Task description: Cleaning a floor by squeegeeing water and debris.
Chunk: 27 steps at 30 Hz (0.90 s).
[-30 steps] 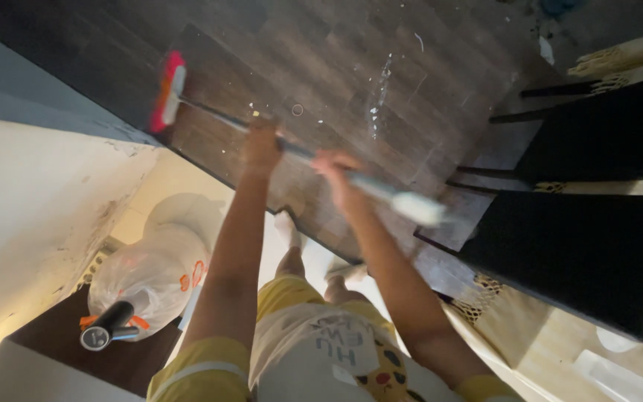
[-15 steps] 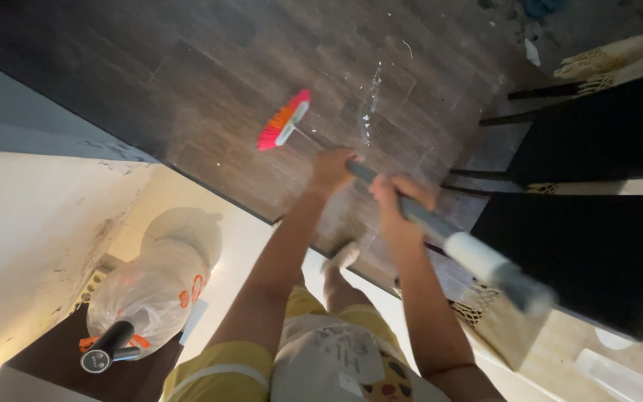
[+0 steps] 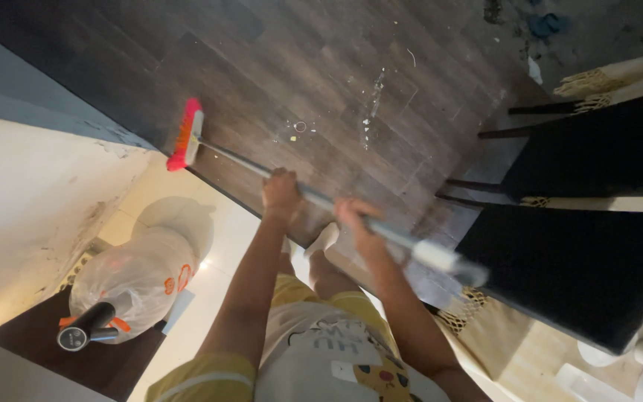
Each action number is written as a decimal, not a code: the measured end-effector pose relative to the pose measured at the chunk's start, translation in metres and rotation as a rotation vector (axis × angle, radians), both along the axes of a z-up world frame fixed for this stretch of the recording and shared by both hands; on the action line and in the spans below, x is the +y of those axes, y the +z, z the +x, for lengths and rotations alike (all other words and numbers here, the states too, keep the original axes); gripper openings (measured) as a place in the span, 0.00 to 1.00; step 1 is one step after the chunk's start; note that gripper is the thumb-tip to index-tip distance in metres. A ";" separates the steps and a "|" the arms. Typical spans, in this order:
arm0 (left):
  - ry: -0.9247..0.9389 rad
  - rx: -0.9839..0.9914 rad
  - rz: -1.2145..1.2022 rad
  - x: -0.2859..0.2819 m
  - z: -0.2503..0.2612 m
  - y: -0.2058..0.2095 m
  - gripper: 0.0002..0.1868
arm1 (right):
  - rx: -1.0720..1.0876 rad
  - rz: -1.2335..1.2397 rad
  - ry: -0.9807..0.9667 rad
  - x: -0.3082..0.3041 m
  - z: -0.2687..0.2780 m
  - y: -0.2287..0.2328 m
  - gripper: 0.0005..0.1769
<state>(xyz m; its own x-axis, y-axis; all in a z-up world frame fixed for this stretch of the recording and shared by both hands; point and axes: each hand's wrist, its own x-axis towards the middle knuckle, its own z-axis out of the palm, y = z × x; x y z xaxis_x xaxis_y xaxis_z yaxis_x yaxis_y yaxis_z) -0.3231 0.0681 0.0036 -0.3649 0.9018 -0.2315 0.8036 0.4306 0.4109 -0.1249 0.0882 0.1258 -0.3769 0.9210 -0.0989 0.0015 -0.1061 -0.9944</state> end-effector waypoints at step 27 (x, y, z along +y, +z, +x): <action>-0.201 -0.159 0.102 -0.007 0.091 0.019 0.14 | 0.434 0.085 0.112 0.011 0.085 0.044 0.03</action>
<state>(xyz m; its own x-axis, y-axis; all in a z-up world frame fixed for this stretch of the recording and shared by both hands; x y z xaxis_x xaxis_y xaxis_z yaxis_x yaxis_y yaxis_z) -0.2324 0.0608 0.0229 -0.1422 0.9740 -0.1762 0.7906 0.2188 0.5719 -0.0399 0.0987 0.1702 -0.4641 0.8703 0.1648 -0.4106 -0.0465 -0.9106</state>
